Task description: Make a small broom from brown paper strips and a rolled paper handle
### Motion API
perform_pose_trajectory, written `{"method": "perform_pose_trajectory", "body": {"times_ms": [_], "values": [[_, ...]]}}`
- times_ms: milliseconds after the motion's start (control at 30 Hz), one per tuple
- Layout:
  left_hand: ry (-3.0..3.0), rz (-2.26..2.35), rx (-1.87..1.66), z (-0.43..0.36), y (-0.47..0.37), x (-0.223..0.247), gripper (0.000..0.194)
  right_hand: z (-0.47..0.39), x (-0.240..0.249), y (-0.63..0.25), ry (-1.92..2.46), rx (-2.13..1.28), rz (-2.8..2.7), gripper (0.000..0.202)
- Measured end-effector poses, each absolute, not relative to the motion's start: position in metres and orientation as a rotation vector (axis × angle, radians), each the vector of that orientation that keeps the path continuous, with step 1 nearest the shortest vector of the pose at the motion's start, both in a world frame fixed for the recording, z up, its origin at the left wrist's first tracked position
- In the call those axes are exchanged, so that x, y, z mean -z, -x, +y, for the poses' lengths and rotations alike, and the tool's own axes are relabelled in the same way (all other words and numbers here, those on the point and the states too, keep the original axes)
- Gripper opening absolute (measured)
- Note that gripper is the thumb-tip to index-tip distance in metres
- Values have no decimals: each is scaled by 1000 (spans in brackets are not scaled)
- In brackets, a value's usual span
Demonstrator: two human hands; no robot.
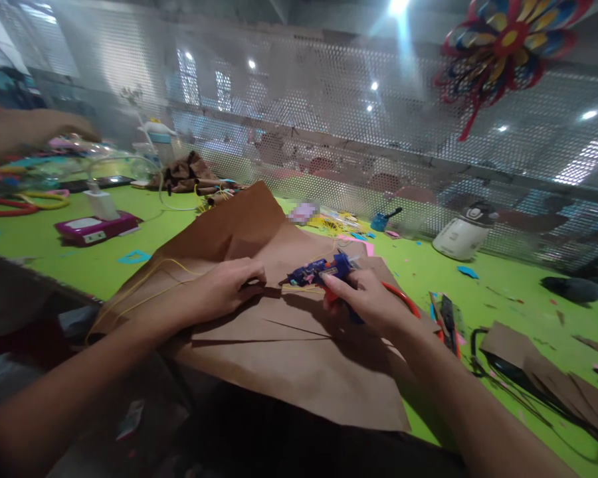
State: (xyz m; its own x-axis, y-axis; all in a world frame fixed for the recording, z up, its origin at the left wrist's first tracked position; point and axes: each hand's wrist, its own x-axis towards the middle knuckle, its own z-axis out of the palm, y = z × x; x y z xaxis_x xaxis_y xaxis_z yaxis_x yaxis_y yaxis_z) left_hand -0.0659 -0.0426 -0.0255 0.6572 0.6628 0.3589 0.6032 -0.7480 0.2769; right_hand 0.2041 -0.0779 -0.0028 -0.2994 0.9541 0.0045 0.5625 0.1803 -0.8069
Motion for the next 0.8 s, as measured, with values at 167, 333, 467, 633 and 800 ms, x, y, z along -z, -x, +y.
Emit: {"method": "perform_pose_trajectory", "body": {"times_ms": [167, 333, 467, 633, 800], "values": [[-2733, 1055, -646, -42, 66, 24, 6, -77, 2, -206, 1415, -1002, -1955, 54], [-2751, 1042, -649, -41, 66, 24, 7, -77, -1, -210, 1426, -951, -2018, 54], [-2738, 1056, -644, -43, 65, 23, 7, -78, 2, -207, 1412, -985, -1995, 54], [-2699, 1104, -635, -44, 66, 25, 9, -78, 6, -202, 1384, -1018, -1919, 52], [-2681, 1100, -648, -43, 66, 26, 9, -77, 3, -206, 1374, -1022, -1921, 51]]}}
